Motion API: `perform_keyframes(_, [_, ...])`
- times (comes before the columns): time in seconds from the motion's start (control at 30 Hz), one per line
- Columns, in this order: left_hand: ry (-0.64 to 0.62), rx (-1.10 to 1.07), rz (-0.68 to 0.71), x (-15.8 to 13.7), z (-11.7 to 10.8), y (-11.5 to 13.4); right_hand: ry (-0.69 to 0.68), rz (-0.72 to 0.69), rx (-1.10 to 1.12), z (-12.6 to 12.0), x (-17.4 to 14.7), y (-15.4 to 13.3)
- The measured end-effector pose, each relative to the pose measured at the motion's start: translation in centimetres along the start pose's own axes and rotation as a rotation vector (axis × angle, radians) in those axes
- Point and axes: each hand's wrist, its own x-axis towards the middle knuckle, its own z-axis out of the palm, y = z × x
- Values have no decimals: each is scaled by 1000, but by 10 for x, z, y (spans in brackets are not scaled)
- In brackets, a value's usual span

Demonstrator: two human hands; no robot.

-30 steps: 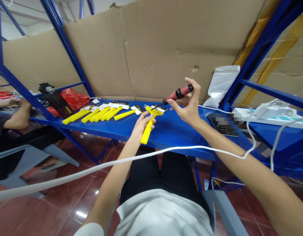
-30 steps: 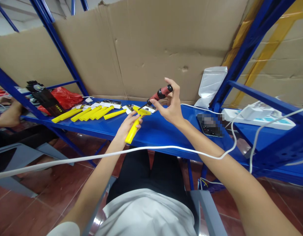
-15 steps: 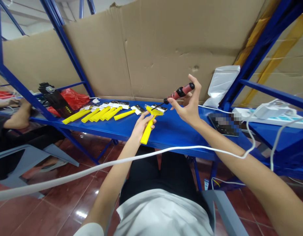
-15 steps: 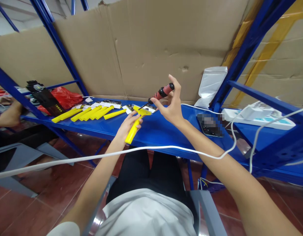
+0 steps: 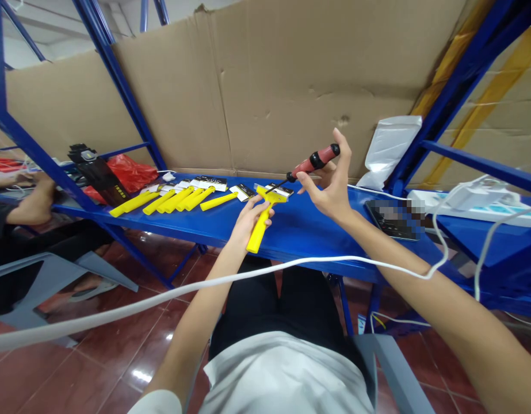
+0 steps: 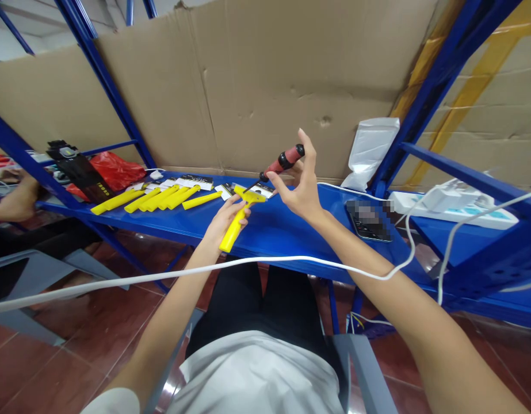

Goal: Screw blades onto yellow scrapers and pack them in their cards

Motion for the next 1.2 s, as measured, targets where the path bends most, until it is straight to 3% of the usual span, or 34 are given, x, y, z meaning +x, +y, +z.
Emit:
perform_keyframes(0.13, [34,-1,-2,-1,4,1,-54,39,35,-1,-2,-10])
perform_keyframes(0.3, [73,-16,-11,-4,8,3,-70,37,21,0,-1,1])
perform_keyframes(0.47, [60,-2,3,-4,8,2,4,-7,5,-1,0,8])
perform_keyframes(0.7, [62,-15,-6,-3,9,2,-86,-11,54,-4,-3,2])
perform_keyframes(0.97, [76,-32,-1,-5,10,3,-31,-48,17,-2,-1,16])
perform_keyframes(1.2, [54,-10,12,-4,8,2,-58,-20,37,-3,-2,7])
